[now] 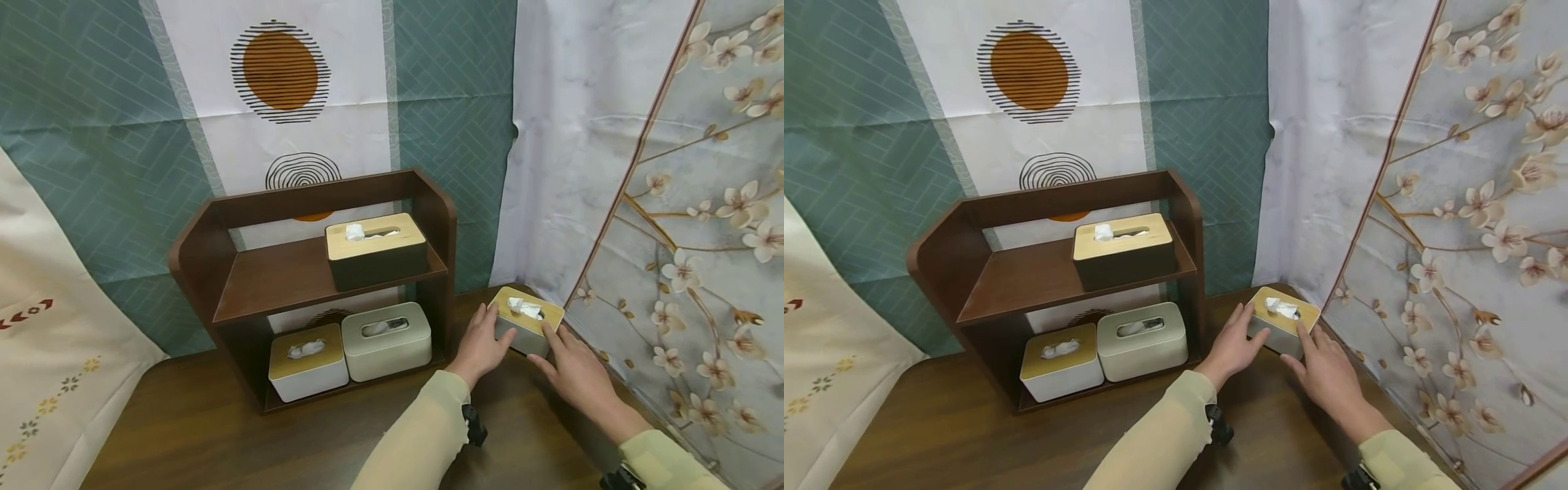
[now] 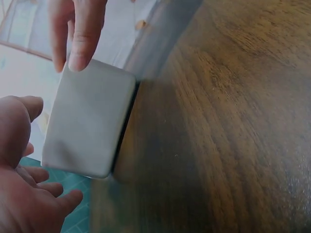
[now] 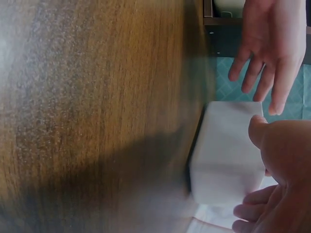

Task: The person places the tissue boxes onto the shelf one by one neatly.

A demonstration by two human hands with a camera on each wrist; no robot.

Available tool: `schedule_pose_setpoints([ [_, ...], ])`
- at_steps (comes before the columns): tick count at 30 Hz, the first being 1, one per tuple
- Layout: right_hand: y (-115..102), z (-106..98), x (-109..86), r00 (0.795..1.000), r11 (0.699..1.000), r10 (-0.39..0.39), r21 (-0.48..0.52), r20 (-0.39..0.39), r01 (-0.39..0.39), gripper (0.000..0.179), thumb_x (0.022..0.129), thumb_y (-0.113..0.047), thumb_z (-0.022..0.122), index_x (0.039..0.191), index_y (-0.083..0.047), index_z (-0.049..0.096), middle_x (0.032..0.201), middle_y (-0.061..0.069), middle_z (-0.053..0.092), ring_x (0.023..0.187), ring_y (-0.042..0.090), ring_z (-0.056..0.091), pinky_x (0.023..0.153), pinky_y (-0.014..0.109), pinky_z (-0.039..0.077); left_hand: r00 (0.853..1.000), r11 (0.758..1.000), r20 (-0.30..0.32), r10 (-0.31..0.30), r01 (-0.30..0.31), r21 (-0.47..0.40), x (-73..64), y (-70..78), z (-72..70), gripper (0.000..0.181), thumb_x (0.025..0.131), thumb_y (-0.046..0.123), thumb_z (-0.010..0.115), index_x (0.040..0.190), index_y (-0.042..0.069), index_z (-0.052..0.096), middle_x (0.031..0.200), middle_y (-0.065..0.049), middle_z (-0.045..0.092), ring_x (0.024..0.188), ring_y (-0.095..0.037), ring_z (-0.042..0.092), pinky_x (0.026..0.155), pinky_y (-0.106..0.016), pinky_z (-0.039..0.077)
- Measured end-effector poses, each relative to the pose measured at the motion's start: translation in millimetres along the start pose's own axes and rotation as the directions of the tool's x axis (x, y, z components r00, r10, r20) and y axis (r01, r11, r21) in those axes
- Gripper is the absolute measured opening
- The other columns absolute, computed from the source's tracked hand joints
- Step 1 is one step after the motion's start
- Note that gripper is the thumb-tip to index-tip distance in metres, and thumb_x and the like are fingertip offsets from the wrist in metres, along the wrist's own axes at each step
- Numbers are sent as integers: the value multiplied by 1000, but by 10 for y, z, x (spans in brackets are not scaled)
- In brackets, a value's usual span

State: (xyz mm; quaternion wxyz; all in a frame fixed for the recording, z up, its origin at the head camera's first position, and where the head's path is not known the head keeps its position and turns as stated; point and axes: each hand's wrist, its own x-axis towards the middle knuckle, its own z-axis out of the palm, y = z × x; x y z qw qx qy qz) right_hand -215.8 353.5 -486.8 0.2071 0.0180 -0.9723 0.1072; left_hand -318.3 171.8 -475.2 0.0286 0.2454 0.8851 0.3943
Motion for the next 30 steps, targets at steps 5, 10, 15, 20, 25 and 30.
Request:
schedule_pose_setpoints([
  [5,-29,6,11,999,1000,26,8,32,-27,81,105,-34,78,162,11,43,151,52,44,132,70,52,104,77,45,1000,1000,22,-15,15,9,3,-28,13,72,111,46,66,172,20,41,180,-7,31,165,-25,31,128,-47,35],
  [10,-59,-22,8,997,999,46,18,63,-47,82,106,-36,76,162,12,41,152,52,42,132,71,51,102,78,46,1000,1000,16,5,-5,22,-31,-55,11,71,111,44,66,171,15,42,179,-8,34,164,-26,33,127,-45,37],
  [15,-70,-62,-16,996,998,55,33,76,-58,80,108,-38,74,161,12,43,152,51,43,131,71,52,99,78,48,1000,999,0,7,-7,49,-89,-55,27,72,110,45,68,171,15,43,178,-6,36,161,-24,39,125,-43,40],
  [20,-88,-95,-54,996,997,54,45,75,-57,78,108,-39,74,160,12,45,151,51,45,130,69,55,96,77,50,1000,998,-25,14,-12,65,-185,-44,36,72,109,44,70,170,15,44,176,-6,38,158,-24,42,123,-43,43],
  [25,-113,-95,-99,996,996,60,55,71,-64,75,107,-37,75,157,11,48,152,49,46,129,67,57,95,77,50,998,995,-45,35,-31,91,-307,-52,30,72,109,43,70,169,14,45,174,-8,41,155,-23,46,121,-43,45],
  [30,-152,-94,-132,996,995,63,72,56,-67,70,105,-34,78,155,9,53,151,48,48,127,65,59,91,75,52,998,995,-57,24,-19,96,-430,-58,19,73,110,45,69,170,14,43,174,-8,41,155,-23,46,121,-44,46],
])
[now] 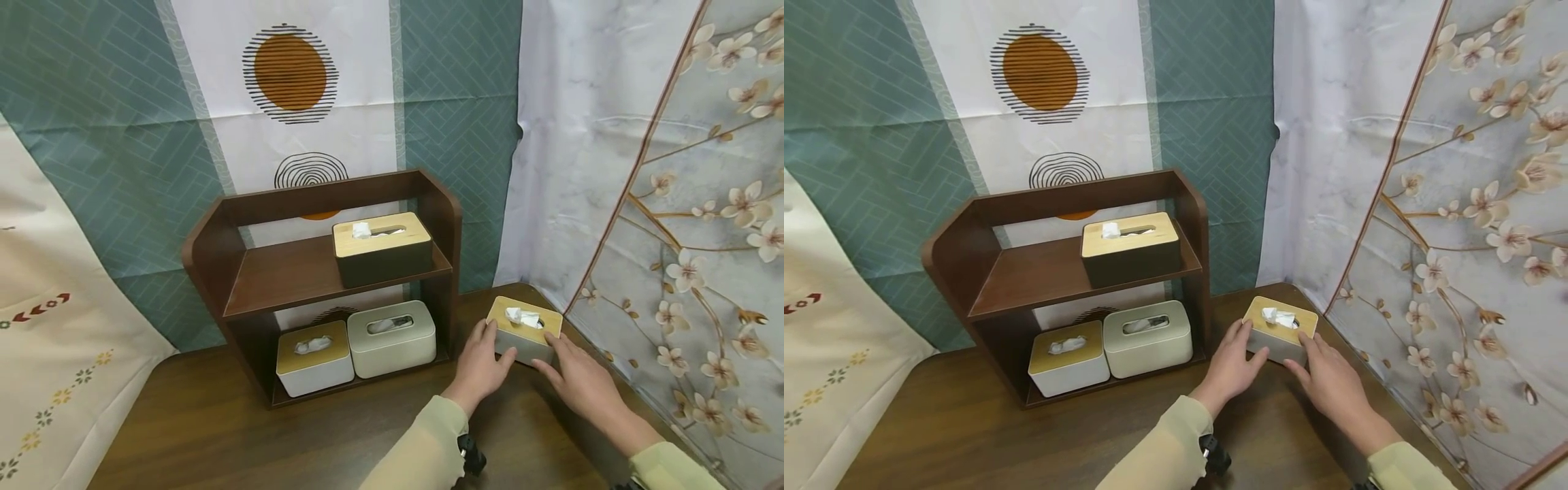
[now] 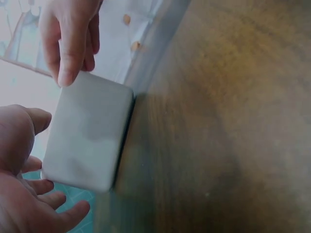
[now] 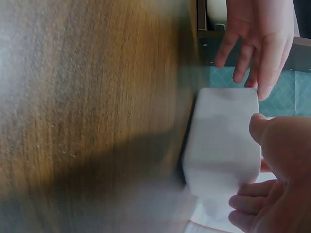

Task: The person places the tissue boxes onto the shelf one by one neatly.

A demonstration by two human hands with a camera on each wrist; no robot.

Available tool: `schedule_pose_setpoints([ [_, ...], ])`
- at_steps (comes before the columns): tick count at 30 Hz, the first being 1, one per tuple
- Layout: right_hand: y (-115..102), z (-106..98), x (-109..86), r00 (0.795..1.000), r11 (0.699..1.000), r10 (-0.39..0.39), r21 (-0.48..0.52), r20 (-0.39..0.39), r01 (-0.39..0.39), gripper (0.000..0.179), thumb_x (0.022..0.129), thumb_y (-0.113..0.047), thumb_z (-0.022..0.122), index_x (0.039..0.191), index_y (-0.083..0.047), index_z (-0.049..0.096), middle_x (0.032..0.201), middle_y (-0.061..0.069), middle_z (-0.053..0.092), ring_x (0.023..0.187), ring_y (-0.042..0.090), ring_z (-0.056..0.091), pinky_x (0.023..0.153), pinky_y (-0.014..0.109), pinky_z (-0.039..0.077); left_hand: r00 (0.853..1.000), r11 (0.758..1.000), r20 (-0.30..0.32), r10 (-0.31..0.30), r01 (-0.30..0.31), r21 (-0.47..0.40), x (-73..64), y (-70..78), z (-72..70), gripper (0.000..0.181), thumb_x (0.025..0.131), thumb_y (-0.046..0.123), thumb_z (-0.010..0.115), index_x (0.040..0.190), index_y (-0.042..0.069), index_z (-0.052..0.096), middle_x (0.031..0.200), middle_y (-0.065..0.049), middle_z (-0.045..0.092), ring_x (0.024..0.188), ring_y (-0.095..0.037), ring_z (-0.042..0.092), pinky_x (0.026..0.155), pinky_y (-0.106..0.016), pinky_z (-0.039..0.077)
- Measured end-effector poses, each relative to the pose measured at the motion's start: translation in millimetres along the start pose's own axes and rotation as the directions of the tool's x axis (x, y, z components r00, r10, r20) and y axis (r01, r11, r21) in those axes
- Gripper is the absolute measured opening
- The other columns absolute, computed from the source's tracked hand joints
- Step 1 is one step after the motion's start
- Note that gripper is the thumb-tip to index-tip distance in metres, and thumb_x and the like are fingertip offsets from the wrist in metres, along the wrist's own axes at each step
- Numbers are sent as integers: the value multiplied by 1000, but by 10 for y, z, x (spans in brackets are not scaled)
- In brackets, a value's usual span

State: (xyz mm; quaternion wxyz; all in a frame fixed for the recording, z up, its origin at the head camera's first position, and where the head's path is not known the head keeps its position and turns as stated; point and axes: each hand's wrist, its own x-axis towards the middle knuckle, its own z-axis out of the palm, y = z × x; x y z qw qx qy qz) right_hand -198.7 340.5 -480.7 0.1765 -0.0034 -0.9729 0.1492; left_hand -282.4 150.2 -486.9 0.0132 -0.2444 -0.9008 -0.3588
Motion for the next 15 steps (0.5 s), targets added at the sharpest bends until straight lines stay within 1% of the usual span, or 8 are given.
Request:
schedule_pose_setpoints([
  [6,-43,0,-57,1000,1000,-15,22,-26,15,65,105,-31,79,151,9,56,149,45,53,126,62,62,89,74,54,999,1000,-32,-1,1,13,-174,26,-29,71,109,42,71,168,12,46,170,-10,43,150,-26,52,116,-45,50],
  [11,-68,4,-93,996,998,-51,38,-71,53,59,104,-27,81,145,8,58,136,34,68,117,55,69,84,69,57,999,1000,-32,-14,14,8,-304,37,-66,72,109,42,71,168,11,46,170,-10,43,148,-25,54,114,-44,52],
  [13,-78,5,-103,995,997,-58,43,-79,62,58,103,-27,82,144,8,59,131,30,72,115,52,71,82,68,57,999,1000,-37,-11,12,12,-352,39,-81,72,109,42,72,168,11,46,169,-10,43,147,-25,54,114,-43,52],
  [15,-86,2,-115,995,997,-57,47,-79,61,56,103,-27,82,142,6,59,130,29,72,114,52,72,81,68,57,999,1000,-41,-6,7,26,-404,45,-97,72,108,42,73,167,11,47,168,-9,44,145,-25,56,113,-41,53],
])
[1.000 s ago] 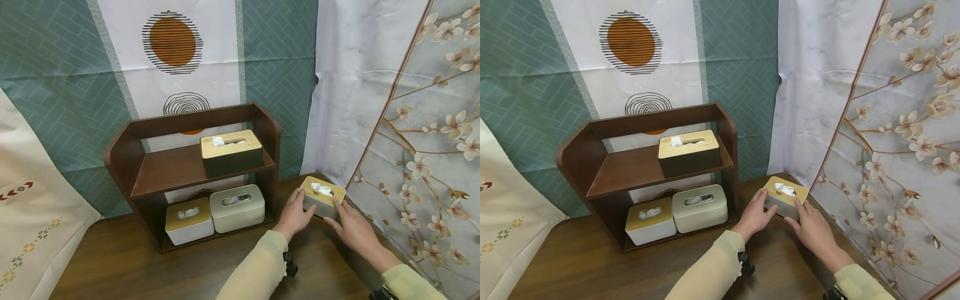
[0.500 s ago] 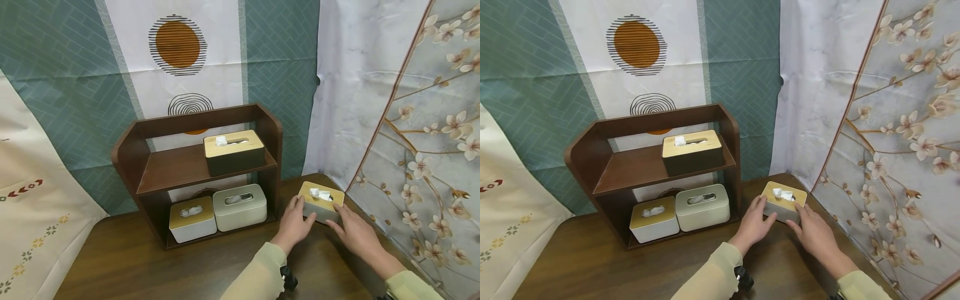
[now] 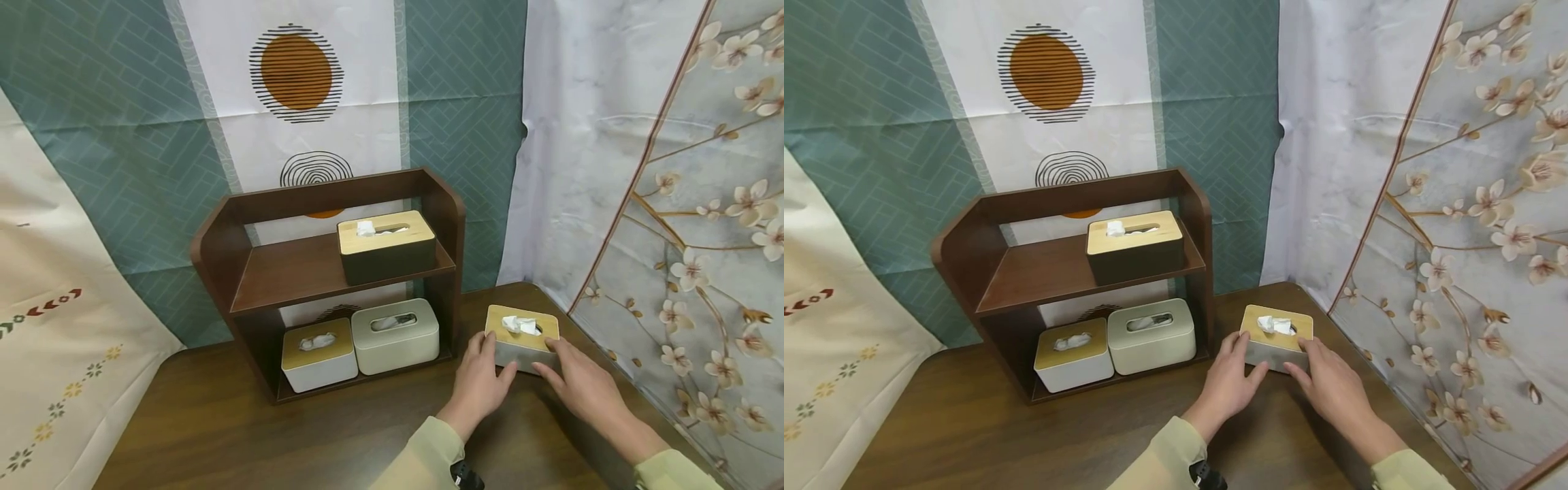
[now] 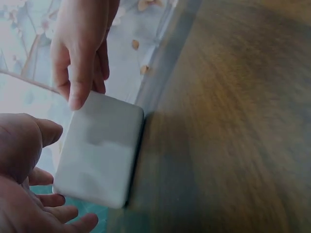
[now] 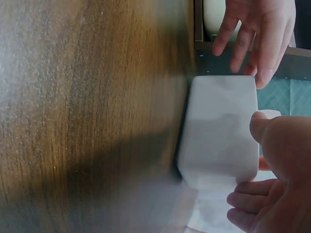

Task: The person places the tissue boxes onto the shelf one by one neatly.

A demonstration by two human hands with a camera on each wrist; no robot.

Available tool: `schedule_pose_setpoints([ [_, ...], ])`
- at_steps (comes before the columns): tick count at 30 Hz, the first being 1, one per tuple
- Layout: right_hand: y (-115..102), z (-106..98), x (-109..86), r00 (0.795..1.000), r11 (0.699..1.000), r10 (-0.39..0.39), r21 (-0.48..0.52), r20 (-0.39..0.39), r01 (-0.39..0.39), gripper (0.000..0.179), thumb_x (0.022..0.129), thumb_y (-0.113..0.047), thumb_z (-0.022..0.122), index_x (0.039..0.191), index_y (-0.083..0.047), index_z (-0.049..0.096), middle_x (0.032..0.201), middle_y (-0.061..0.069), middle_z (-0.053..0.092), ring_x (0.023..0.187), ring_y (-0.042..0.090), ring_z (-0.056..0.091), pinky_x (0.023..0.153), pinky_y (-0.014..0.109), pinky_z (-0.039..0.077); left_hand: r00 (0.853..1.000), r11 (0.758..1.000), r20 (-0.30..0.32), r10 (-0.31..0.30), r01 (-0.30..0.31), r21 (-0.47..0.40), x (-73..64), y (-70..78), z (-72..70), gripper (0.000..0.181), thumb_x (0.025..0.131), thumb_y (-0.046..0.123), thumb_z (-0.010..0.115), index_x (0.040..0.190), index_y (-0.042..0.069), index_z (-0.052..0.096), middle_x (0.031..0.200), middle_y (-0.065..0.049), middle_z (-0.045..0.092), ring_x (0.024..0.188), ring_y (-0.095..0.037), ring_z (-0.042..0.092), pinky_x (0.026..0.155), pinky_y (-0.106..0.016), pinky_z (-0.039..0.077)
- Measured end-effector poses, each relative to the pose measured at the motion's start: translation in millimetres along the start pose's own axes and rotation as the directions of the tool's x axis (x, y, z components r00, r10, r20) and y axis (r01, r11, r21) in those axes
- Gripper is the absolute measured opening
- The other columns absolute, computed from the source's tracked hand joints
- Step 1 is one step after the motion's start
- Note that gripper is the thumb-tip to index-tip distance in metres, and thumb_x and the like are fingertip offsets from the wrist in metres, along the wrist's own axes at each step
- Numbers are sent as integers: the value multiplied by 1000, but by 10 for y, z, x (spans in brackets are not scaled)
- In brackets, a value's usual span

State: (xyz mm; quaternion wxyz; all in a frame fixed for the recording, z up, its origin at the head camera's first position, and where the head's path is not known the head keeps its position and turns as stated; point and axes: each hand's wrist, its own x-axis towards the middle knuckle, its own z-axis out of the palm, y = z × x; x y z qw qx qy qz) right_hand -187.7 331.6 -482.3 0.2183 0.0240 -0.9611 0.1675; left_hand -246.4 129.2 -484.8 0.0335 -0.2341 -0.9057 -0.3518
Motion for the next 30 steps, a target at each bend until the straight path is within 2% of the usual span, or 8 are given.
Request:
schedule_pose_setpoints([
  [5,-4,-23,-25,1000,1000,8,2,-2,-8,55,104,-29,81,141,5,60,130,29,72,113,51,72,79,67,57,1000,1000,-1,8,-8,7,-41,1,-24,70,107,40,74,167,14,49,166,-10,44,139,-26,60,109,-41,55],
  [11,3,-31,-10,999,1000,19,8,37,-19,69,105,-31,79,157,6,51,149,38,58,128,61,62,92,74,53,1000,1000,2,-9,9,-1,82,-77,-20,72,108,39,73,171,22,43,175,-15,35,148,-34,55,113,-49,53],
  [15,8,-16,-4,997,999,42,-1,69,-42,74,107,-33,77,160,8,47,153,43,51,132,65,57,98,77,49,1000,1000,13,-17,17,3,154,-120,5,73,108,38,74,172,24,42,177,-15,35,153,-34,50,117,-49,49],
  [20,27,25,-12,996,999,50,2,71,-50,76,107,-32,77,162,9,45,154,42,50,133,64,56,99,77,49,1000,1000,17,-25,25,-5,199,-144,39,73,107,37,76,171,25,43,177,-12,37,154,-31,49,119,-48,48],
  [30,39,70,-6,999,999,34,5,28,-34,71,106,-27,77,158,12,48,153,40,53,132,61,59,98,75,50,1000,1000,15,9,-9,26,211,-153,106,71,107,36,76,170,22,45,173,-13,44,146,-32,58,116,-49,50],
])
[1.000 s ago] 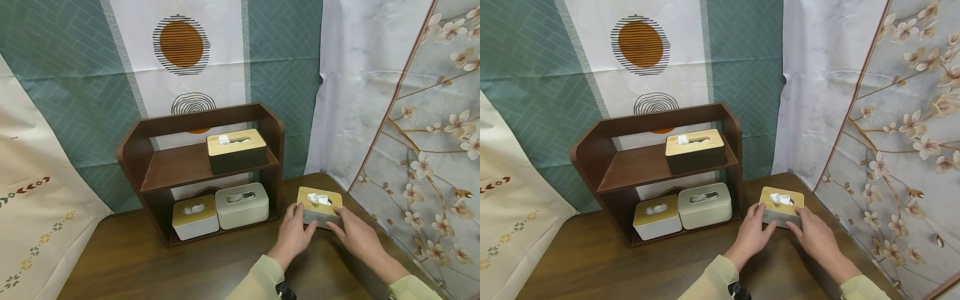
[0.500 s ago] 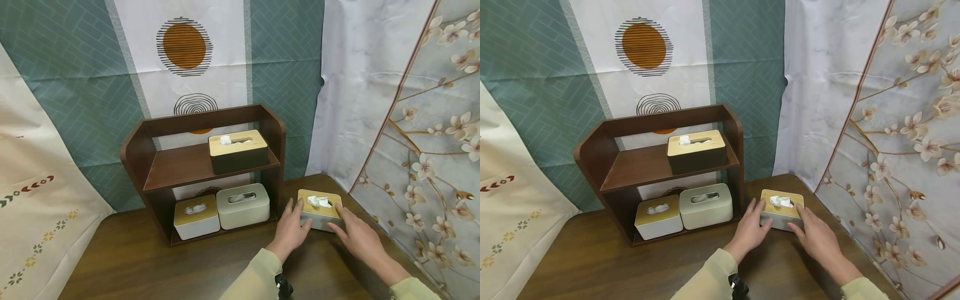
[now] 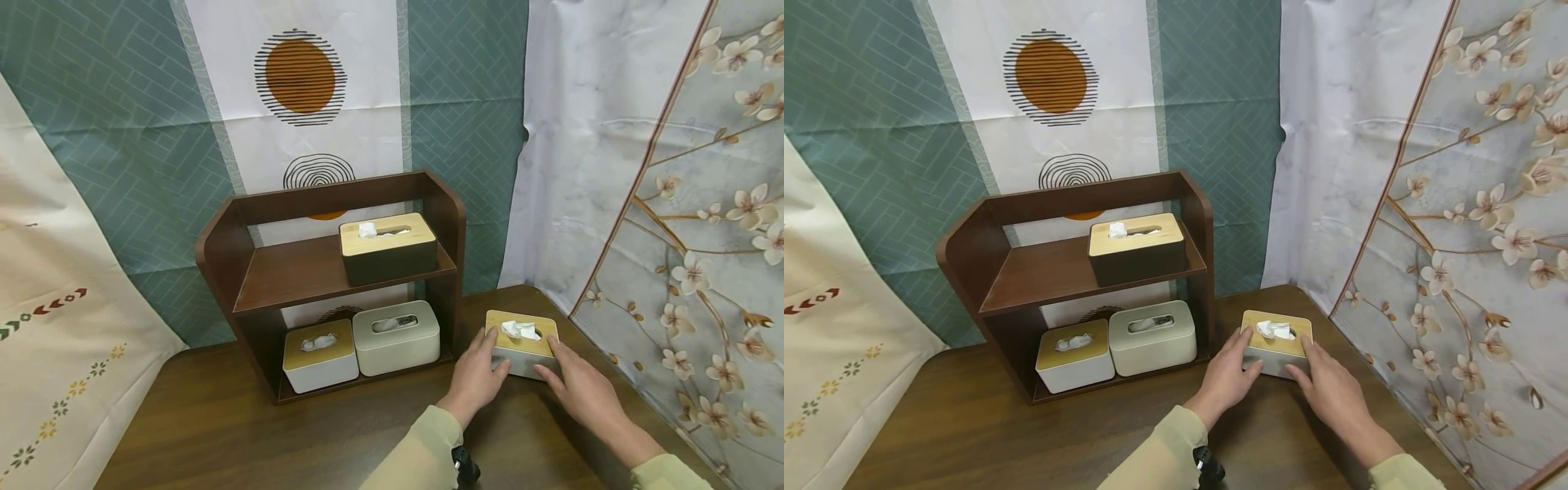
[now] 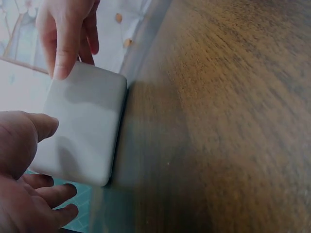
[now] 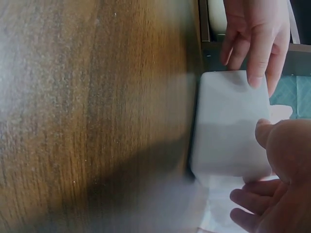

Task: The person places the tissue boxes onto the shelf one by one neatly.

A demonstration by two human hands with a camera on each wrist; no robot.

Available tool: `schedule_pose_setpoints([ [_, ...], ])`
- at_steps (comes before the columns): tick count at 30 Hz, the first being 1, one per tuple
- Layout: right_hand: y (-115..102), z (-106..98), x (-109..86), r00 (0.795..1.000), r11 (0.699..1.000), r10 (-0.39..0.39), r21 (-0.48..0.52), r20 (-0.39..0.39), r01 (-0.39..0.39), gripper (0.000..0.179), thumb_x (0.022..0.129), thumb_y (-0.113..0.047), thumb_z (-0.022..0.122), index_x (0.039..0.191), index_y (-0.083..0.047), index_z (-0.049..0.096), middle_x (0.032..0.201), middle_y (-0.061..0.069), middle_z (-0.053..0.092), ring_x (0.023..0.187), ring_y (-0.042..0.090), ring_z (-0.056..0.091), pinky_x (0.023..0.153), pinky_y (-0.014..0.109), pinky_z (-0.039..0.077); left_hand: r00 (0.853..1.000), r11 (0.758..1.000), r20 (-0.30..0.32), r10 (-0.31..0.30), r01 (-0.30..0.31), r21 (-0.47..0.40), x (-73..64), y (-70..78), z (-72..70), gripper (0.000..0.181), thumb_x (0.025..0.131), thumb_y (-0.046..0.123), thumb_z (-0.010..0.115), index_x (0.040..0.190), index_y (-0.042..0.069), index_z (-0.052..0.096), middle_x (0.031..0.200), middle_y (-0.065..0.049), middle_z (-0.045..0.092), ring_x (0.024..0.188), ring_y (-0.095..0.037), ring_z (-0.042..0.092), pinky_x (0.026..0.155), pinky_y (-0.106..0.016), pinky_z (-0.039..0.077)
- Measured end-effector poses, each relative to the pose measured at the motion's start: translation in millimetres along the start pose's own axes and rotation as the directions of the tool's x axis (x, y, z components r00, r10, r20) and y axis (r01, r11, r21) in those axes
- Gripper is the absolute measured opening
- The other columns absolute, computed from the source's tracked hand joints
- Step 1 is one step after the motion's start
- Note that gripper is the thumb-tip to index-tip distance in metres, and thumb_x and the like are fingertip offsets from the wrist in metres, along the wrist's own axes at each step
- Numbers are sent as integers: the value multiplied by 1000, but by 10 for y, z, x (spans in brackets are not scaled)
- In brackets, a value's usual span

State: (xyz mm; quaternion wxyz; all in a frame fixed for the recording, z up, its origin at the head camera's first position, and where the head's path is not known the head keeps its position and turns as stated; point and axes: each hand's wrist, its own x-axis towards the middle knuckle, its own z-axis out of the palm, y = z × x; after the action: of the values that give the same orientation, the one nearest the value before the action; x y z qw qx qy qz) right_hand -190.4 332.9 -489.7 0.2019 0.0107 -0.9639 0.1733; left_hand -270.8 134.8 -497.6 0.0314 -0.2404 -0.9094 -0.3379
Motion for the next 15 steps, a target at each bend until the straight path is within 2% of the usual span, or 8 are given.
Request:
schedule_pose_setpoints([
  [6,-21,17,7,1000,1000,8,8,-27,-8,67,106,-23,77,155,13,51,150,40,56,131,59,61,96,74,51,1000,1000,-5,-4,4,5,-10,7,-16,71,106,36,77,169,22,47,173,-11,45,148,-30,57,117,-49,50],
  [11,-57,4,-2,998,999,41,28,-40,-40,64,108,-27,75,154,12,53,148,39,58,130,60,61,95,75,51,1000,1000,-2,-14,14,-7,-35,19,-40,71,106,35,78,169,23,48,174,-8,44,149,-29,55,117,-48,49],
  [15,-98,-24,-30,996,998,55,29,-63,-53,63,108,-27,75,154,11,55,146,38,60,127,61,62,92,75,52,1000,1000,-27,11,-11,-5,-78,42,-80,70,105,34,79,168,22,49,173,-9,45,147,-28,57,116,-46,51],
])
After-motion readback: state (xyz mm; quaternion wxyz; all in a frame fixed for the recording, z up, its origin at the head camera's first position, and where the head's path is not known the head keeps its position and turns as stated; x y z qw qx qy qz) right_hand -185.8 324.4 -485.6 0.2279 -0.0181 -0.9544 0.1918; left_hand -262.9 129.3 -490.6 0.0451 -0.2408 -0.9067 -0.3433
